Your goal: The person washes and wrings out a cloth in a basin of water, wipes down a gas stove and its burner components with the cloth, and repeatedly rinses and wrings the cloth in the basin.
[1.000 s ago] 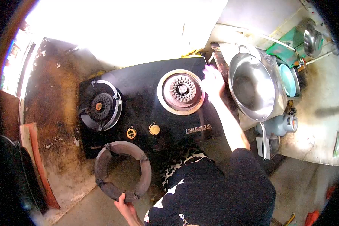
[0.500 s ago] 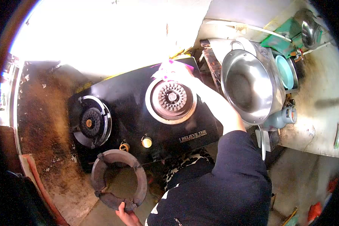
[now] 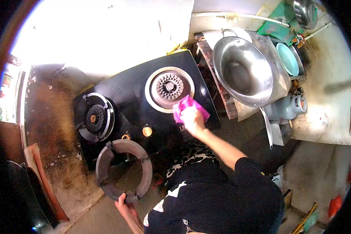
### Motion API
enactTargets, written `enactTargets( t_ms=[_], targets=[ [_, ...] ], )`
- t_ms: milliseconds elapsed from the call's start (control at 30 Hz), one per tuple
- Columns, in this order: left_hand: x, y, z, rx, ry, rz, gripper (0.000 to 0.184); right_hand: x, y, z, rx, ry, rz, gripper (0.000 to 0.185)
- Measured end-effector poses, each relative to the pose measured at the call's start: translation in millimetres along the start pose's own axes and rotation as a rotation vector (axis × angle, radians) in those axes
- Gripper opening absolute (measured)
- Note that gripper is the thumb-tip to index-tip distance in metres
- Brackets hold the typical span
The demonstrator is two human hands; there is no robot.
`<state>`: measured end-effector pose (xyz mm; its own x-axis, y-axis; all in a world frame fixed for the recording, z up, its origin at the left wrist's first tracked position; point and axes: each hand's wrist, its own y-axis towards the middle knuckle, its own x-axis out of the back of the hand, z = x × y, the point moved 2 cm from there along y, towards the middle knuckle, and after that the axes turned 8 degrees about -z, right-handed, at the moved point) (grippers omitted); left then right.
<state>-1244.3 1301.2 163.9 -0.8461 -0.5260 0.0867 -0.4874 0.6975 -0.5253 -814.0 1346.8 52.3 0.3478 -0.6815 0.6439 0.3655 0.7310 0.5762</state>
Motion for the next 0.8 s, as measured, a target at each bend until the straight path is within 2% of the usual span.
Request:
enactTargets(
  t_ms=[33, 67, 100, 133, 200, 233, 333, 400, 467, 533, 600, 667, 700, 800],
  targets=[
    [0.6, -1.9, -2.7, 0.013, 0.03, 0.021, 0.026, -10.8, -7.2, 21.2, 0.051, -0.033, 0.026, 0.008],
    [0.3, -3.5, -5.8, 0.026, 0.06, 0.041, 0.025, -6.6, -1.3, 54.0, -0.058, -0.024, 0.132, 0.018],
    [0.3, -6.8, -10.3, 0.022, 0.062, 0.034, 0.025, -16.5, -3.8, 72.9, -0.008, -0.042, 0.108, 0.028],
    [-0.5, -12.0, -14.5, 0.051, 0.053, 0.043, 0.025, -26.4, -3.8, 86.3, 0.035, -0.027, 0.09, 0.028],
    [-5.6, -23.5, -21.7, 0.078, 0.044, 0.036, 0.025, -47.9, -6.1, 88.9, 0.082, 0.042, 0.235, 0.028],
    [-9.7, -30.6, -25.8, 0.068, 0.033, 0.023, 0.025, -51.8, -10.0, 83.7, 0.181, 0.051, 0.238, 0.023],
    [-5.8, -28.7, -23.7, 0.059, -0.009, 0.041, 0.026, -28.8, -11.4, 62.4, 0.291, 0.373, 0.247, 0.019],
    [-5.0, -26.7, -21.3, 0.053, -0.014, -0.043, 0.026, -21.4, -11.0, 38.8, -0.021, 0.434, 0.393, 0.017],
    [-4.1, -26.7, -21.6, 0.069, -0.025, -0.037, 0.026, -16.0, 24.8, 25.0, -0.64, 0.58, 0.168, 0.014],
    [-3.3, -23.5, -18.4, 0.079, -0.043, -0.025, 0.026, -12.1, 83.9, 44.2, -0.569, 0.435, -0.147, 0.015],
    [0.3, -16.8, -12.8, 0.07, -0.064, 0.013, 0.027, -21.8, 128.1, 65.7, -0.299, 0.182, -0.134, 0.013],
    [-1.2, -18.7, -13.1, 0.082, -0.061, 0.024, 0.028, -56.5, 144.3, 81.4, -0.07, 0.072, 0.087, 0.014],
    [-2.3, -19.2, -14.6, 0.089, -0.054, 0.041, 0.029, -101.7, 131.5, 70.6, -0.203, 0.153, 0.047, 0.019],
    [-10.9, -27.7, -19.5, 0.04, -0.059, -0.051, 0.029, -134.5, 94.3, 87.7, -0.059, -0.313, 0.23, 0.057]
  ],
)
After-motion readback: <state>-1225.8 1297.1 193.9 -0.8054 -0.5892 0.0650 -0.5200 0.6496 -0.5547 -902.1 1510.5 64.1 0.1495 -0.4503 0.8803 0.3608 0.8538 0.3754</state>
